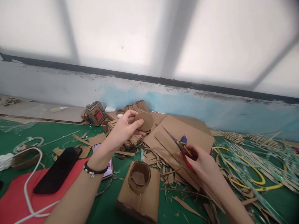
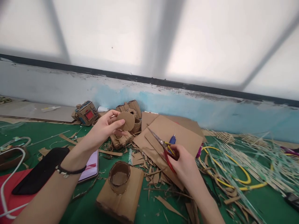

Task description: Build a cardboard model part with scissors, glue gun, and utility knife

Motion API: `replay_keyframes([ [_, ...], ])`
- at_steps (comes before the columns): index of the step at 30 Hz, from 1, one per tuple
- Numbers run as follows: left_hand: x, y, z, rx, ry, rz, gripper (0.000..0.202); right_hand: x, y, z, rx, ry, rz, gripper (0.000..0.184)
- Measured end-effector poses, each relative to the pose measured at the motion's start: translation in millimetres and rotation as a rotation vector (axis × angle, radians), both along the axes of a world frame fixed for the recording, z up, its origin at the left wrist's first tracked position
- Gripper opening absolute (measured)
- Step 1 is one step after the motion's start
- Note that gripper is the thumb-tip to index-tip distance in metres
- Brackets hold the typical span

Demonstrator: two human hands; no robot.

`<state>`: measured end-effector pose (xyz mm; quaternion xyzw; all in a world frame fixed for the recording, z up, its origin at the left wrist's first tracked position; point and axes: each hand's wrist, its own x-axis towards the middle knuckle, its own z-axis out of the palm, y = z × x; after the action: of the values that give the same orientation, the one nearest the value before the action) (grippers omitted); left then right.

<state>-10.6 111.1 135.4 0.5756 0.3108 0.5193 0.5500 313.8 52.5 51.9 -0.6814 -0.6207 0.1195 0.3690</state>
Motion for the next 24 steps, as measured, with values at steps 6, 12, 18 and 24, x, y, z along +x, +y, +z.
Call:
replay_keyframes([
  [6,11.6,1.2,-7.4,-0.061,-0.006,-0.071,0.034,-49.9,7.9,-5.8,0.067,0.738,0.210,0.059],
  [12,23.4,4.1,-16.1,-0.084,-0.006,-0.113,0.046,-57.2,10.1,-51.1,0.119,0.740,0.453,0.085],
  [18,34.8,-2.9,-19.6,-0.117,0.024,-0.191,0.055,-82.5,-7.9,-60.5,0.070,0.760,0.552,0.065],
  [24,41.4,-11.5,-18.4,-0.158,0.065,-0.221,0.043,-98.0,-17.2,-53.2,0.002,0.832,0.564,0.077],
])
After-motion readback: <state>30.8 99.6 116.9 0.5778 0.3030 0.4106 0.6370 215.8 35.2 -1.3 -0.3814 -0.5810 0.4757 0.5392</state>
